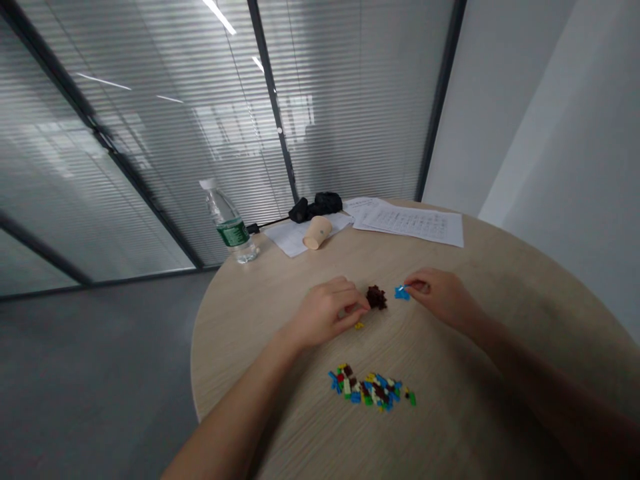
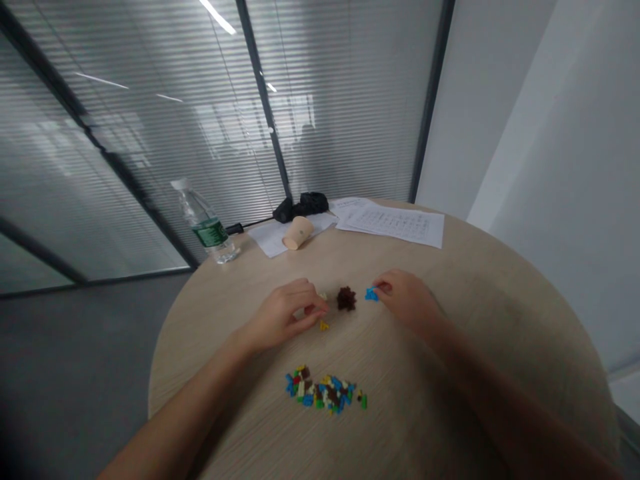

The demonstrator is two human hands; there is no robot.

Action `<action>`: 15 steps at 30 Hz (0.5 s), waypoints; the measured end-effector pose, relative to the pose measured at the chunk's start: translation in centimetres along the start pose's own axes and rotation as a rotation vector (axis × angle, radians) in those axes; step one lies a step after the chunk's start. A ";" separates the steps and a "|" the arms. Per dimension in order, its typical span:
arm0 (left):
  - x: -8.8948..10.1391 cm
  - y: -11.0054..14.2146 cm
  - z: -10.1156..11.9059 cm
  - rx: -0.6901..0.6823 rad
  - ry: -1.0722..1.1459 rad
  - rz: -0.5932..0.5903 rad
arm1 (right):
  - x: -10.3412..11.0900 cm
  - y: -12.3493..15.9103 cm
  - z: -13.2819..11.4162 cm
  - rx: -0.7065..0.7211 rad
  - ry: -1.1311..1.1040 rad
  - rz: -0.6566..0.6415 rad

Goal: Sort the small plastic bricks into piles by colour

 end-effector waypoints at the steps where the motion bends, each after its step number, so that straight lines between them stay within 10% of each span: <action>1: -0.1 0.0 0.0 -0.003 -0.001 -0.007 | -0.3 0.1 -0.2 0.024 0.026 -0.010; 15: -0.5 0.0 -0.1 0.023 0.027 -0.067 | -1.4 0.0 0.7 0.029 0.026 -0.079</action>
Point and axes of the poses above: each hand's wrist, its own y-axis away from the middle knuckle, its own x-axis out of the back of the hand, z = x × y, the point moved 8 cm from there along -y, towards the middle knuckle, and after that the axes turned 12 degrees about -x, right-handed, at the moved point
